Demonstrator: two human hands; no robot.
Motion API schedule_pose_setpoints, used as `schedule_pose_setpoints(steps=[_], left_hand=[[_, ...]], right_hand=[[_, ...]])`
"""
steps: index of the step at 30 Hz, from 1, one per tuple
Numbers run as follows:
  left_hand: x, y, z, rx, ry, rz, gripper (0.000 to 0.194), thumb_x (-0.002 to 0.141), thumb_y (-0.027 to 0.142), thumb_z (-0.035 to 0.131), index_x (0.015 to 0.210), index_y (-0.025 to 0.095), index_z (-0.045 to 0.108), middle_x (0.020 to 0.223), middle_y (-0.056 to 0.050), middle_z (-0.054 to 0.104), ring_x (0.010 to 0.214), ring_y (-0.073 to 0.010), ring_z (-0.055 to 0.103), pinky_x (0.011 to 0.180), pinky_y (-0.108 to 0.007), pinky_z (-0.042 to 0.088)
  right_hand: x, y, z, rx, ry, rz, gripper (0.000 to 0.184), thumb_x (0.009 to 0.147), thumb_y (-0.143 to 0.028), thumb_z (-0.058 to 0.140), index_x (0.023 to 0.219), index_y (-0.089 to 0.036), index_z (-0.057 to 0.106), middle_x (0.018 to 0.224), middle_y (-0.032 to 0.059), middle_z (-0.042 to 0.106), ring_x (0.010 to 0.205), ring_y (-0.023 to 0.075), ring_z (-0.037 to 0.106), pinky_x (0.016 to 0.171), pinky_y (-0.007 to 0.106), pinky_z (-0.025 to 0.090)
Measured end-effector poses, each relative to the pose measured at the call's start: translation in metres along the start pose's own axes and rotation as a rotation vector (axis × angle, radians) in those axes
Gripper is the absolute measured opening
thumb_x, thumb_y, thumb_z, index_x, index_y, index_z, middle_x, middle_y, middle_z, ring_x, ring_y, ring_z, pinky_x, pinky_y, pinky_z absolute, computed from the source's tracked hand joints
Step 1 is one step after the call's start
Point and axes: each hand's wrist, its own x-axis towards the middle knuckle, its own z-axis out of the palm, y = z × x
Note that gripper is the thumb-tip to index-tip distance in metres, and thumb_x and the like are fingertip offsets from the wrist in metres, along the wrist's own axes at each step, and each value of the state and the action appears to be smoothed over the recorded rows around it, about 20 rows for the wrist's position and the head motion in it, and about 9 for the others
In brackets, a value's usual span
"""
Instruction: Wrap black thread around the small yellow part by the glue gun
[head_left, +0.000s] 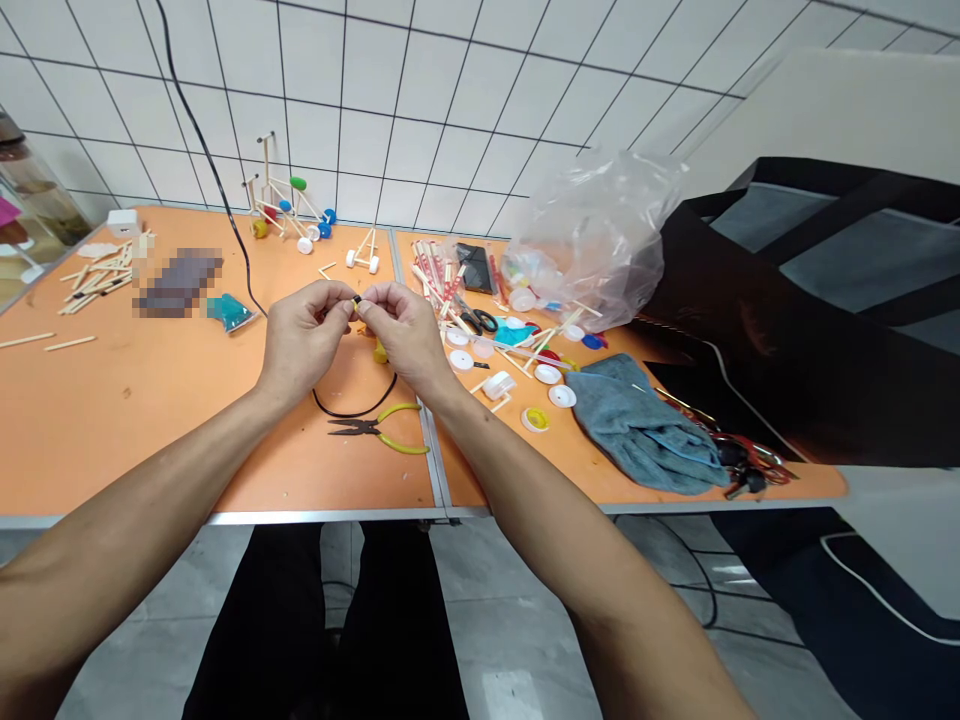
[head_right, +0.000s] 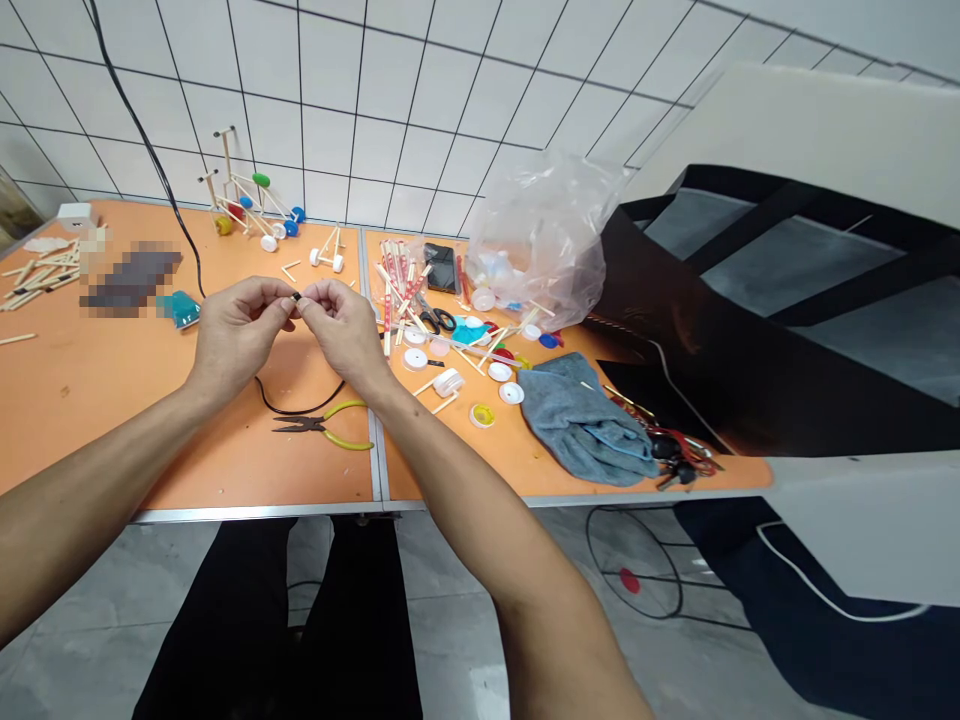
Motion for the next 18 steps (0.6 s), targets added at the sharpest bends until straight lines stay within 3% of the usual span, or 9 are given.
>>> schedule_pose_setpoints(steps=[18], left_hand=[[0.0033,0.0046,-0.0006,-0.156,-0.038,-0.137,0.005,0.079,0.015,0.075,0.078,0.02,0.075,0.072,0.002,0.073,0.066,-0.0131,0.069,0.066,-0.025,0.06]], right_hand=[[-0.0008,-0.0037,-0.0003,-0.007,0.0,0.006,0.011,0.089,-0.03,0.067,0.081,-0.025,0.061,0.079,-0.0016,0.072,0.079,0.0152,0.069,0.081,0.031,0.059]])
